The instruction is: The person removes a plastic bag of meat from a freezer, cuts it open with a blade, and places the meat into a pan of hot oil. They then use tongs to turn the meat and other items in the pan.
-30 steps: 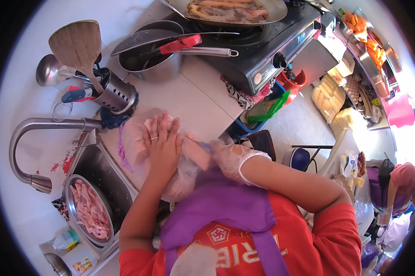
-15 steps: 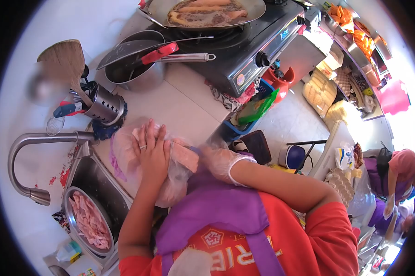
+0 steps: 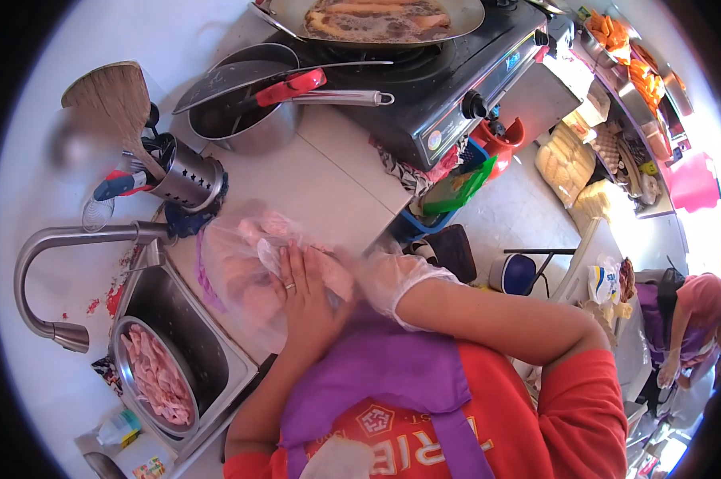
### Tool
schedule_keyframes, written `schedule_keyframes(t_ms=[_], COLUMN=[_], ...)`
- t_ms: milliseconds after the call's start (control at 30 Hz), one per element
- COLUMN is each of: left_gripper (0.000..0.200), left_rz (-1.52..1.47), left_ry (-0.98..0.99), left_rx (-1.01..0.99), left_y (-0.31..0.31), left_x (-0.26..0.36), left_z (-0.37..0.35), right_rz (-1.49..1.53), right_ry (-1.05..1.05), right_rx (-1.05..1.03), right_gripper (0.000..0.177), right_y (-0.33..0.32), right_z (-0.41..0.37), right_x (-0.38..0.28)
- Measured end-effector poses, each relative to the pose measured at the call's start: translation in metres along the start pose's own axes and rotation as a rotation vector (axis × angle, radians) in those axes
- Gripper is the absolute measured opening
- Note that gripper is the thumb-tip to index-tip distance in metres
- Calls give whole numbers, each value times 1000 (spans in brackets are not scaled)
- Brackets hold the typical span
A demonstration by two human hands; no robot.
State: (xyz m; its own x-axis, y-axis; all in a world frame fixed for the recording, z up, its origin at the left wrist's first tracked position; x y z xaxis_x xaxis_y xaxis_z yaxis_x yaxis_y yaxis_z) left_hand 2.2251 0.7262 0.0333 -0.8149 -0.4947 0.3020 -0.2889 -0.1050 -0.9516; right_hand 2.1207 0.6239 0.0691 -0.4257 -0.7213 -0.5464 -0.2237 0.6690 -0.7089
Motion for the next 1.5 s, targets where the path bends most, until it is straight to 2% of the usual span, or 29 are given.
schedule_keyframes(t_ms=[233,433,533,633,733,933,1233,1500], left_gripper=[95,93,92,92,92,90,88,89], left_rz=[-25,-21,-19,0,-17,1,42,11], left_ry=[13,44,48,68,29,40,50,47], left_rx=[50,128,111,122,93,102,156,133], left_y=[8,12,12,11,11,9,13,11], left_x=[-1,-7,-7,-7,-7,-5,-8,-7], left_z=[-1,0,0,0,1,0,0,-1], right_rz=[85,69,-12,38,98,19,99,185], right_ry=[-8,-119,-93,-41,-97,-92,26,24], right_rx=[-98,156,152,-20,66,85,-60,-73], right_gripper=[68,71,72,76,74,70,63,62], right_y=[0,26,25,16,32,34,8,12], right_z=[4,8,9,8,11,13,-4,-16], right_x=[3,21,18,13,26,30,12,18])
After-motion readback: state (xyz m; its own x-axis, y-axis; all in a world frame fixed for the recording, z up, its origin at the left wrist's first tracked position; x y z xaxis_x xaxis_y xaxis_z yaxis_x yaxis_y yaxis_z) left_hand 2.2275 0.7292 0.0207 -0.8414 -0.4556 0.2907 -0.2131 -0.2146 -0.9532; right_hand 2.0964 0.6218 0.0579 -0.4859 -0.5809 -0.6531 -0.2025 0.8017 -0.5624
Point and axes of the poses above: each hand's wrist, its own z-axis towards the middle knuckle, its own y-axis out of the palm, x = y × z, the point moved 5 cm from there along z, towards the middle knuckle, and after that the axes turned 14 degrees about -y, right-handed, at the moved point
